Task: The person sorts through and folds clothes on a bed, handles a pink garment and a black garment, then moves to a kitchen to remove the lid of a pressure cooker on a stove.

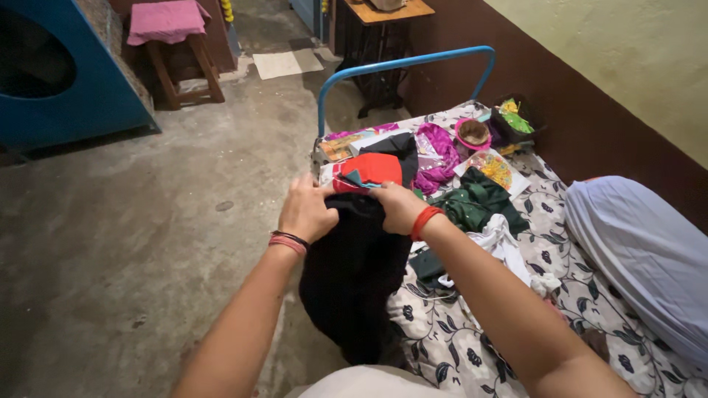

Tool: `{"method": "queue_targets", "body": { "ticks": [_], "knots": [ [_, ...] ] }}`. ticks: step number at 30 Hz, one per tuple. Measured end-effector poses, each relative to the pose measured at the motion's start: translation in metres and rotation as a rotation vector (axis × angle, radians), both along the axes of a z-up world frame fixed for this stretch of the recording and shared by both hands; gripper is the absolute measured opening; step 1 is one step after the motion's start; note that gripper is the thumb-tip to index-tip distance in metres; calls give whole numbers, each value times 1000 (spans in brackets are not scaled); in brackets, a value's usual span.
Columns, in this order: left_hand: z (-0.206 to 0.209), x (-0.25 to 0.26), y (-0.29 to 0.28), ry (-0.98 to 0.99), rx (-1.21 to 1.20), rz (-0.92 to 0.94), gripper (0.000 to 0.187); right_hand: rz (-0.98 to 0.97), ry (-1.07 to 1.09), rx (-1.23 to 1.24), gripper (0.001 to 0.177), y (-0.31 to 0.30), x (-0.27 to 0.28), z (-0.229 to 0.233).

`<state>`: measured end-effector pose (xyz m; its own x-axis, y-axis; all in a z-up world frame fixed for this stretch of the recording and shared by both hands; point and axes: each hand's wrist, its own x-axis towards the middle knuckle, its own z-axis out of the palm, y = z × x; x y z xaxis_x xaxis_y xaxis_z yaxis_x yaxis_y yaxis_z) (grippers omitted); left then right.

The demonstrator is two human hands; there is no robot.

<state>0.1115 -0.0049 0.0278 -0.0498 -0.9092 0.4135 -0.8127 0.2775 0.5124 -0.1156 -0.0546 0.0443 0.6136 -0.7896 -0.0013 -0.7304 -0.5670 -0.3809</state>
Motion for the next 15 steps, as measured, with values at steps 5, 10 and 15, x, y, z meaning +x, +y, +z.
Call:
{"method": "queue_targets", "body": {
  "ticks": [5,10,15],
  "knots": [
    [-22,-22,-15,482,171,-281,44,-269,85,-79,39,-9,-8,-1],
    [9,-53,11,-21,398,-102,81,-372,-100,-184,36,-8,-33,-13],
    [-8,-72,-2,42,35,106,36,-350,-627,336,31,-5,-59,-35]
  ]
}}
